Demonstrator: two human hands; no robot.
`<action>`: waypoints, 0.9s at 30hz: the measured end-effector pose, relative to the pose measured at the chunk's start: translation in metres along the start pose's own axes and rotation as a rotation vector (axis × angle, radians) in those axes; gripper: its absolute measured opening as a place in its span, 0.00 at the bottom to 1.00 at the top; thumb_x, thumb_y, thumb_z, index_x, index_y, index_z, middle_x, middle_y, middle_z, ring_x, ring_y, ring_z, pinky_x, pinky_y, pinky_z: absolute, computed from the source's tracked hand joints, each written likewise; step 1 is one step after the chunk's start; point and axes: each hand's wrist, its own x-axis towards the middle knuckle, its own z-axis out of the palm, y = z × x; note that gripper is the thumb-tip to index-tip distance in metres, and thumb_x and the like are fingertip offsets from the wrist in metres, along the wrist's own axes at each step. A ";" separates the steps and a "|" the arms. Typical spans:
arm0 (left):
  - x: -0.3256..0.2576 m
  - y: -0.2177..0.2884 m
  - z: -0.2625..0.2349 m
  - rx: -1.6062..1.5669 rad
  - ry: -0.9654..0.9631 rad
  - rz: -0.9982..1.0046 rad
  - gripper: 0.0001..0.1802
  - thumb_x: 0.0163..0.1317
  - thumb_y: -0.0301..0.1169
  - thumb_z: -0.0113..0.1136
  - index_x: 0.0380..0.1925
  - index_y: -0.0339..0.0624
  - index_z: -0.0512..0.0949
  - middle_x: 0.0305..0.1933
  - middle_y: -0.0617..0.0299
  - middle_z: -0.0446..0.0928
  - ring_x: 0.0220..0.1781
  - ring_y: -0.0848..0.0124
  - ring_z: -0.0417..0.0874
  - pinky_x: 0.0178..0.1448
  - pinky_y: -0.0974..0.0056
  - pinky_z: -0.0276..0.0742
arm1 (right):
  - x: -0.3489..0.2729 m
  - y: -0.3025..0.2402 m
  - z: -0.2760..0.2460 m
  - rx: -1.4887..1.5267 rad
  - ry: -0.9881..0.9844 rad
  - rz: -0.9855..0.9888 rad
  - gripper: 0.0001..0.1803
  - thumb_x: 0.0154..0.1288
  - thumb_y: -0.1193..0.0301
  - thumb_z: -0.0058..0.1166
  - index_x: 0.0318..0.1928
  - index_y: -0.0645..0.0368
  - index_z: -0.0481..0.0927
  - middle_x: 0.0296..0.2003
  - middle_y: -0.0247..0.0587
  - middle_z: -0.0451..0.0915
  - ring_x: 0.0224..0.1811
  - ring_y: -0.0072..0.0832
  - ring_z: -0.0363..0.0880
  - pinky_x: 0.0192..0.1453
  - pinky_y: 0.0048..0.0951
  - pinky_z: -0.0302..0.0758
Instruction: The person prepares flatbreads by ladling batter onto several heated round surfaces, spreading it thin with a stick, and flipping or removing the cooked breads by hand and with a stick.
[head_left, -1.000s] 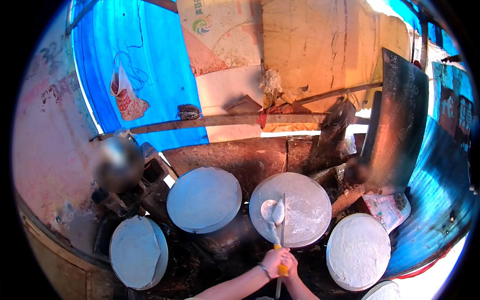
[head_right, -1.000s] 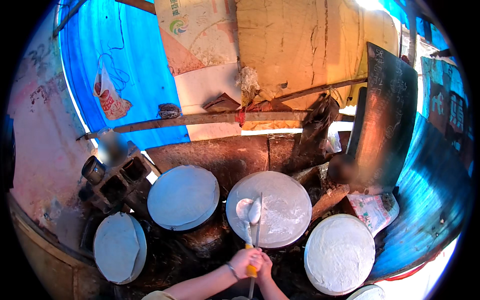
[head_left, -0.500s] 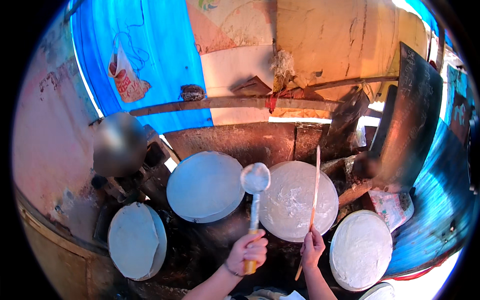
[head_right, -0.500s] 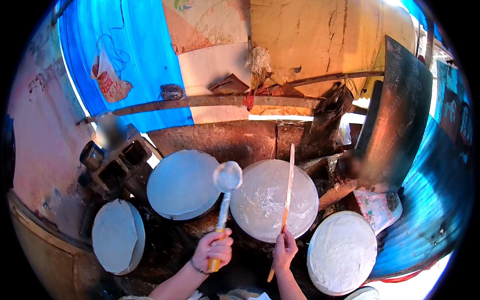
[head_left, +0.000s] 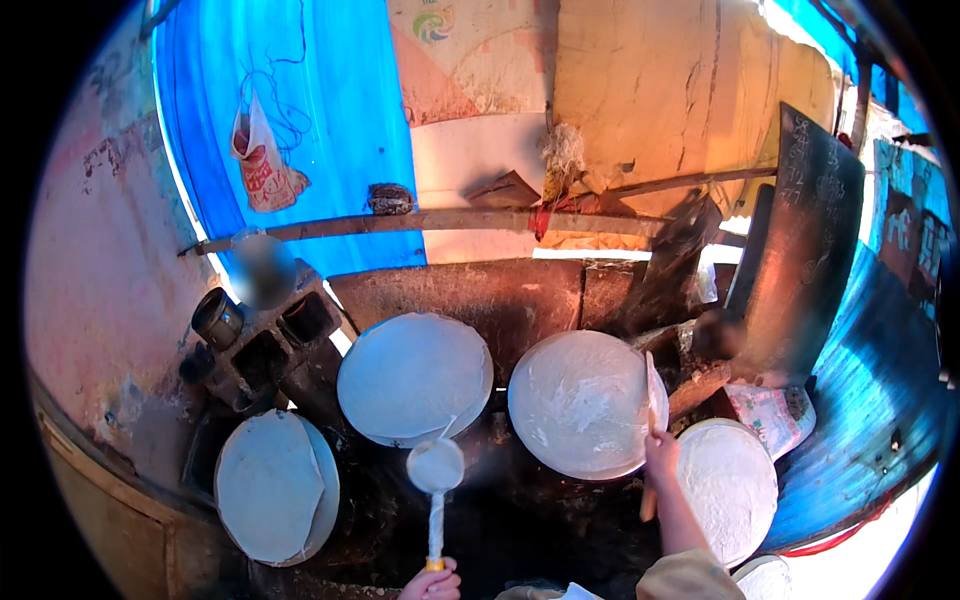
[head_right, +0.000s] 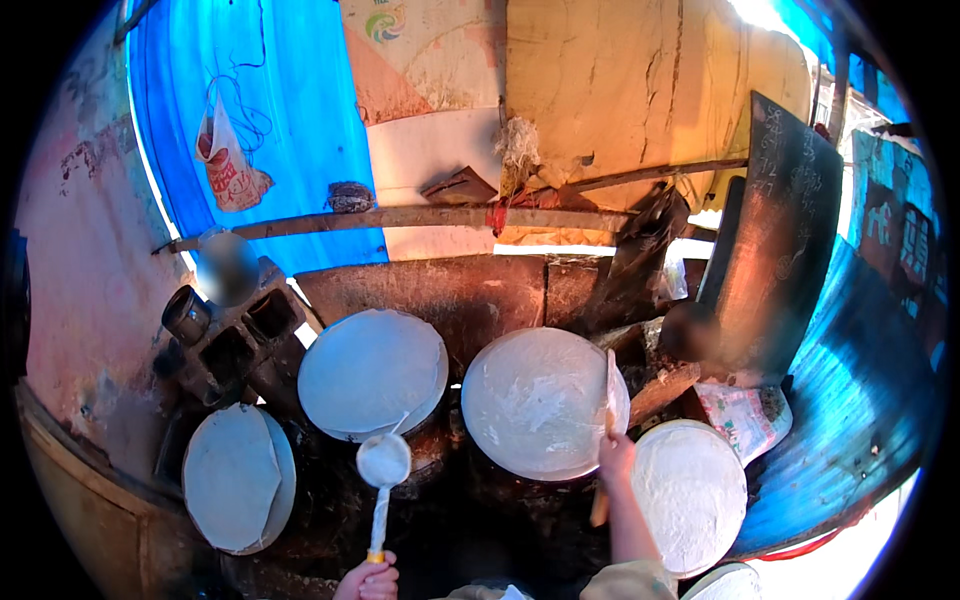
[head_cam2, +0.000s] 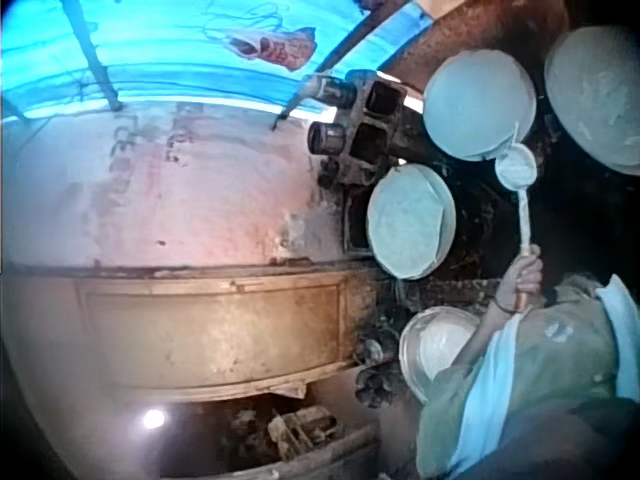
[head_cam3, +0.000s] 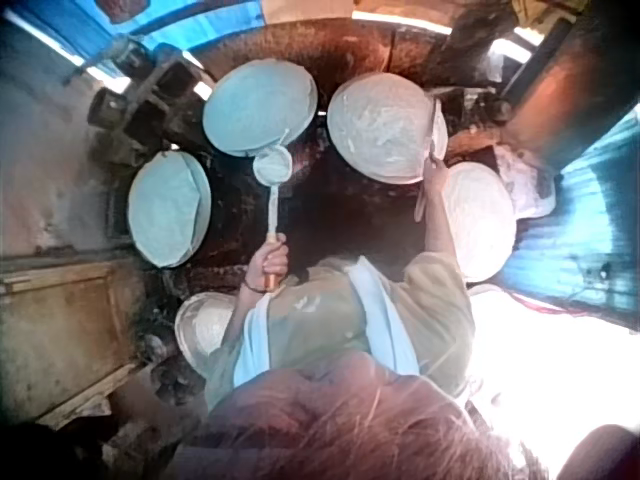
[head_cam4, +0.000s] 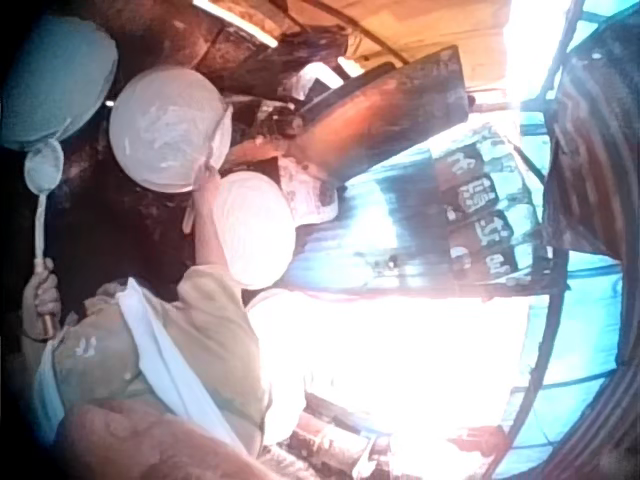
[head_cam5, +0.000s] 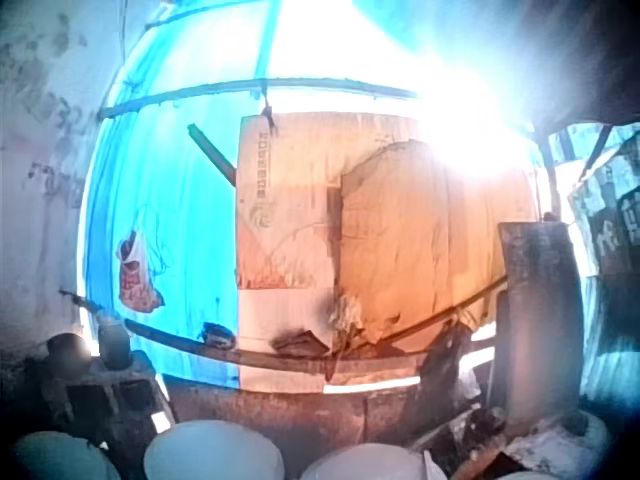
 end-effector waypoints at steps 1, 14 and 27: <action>-0.012 -0.001 -0.006 0.052 0.043 0.037 0.10 0.67 0.29 0.37 0.41 0.44 0.70 0.14 0.68 0.58 0.11 0.82 0.57 0.14 0.79 0.57 | -0.027 -0.004 0.012 0.092 -0.005 0.133 0.13 0.53 0.69 0.52 0.33 0.69 0.79 0.27 0.49 0.80 0.31 0.33 0.79 0.37 0.34 0.73; -0.108 -0.013 -0.057 -0.131 -0.030 0.194 0.11 0.66 0.27 0.36 0.42 0.41 0.69 0.15 0.68 0.57 0.12 0.81 0.58 0.15 0.78 0.58 | -0.182 0.000 -0.037 -0.325 -0.016 -0.299 0.14 0.50 0.71 0.56 0.41 0.55 0.76 0.28 0.43 0.77 0.29 0.43 0.76 0.34 0.38 0.73; -0.158 0.033 0.028 0.298 -0.328 0.794 0.08 0.63 0.27 0.40 0.42 0.41 0.63 0.15 0.69 0.58 0.11 0.85 0.58 0.14 0.81 0.58 | -0.226 -0.095 0.026 0.642 -0.387 0.325 0.13 0.57 0.72 0.53 0.44 0.62 0.76 0.20 0.35 0.74 0.17 0.19 0.71 0.19 0.19 0.68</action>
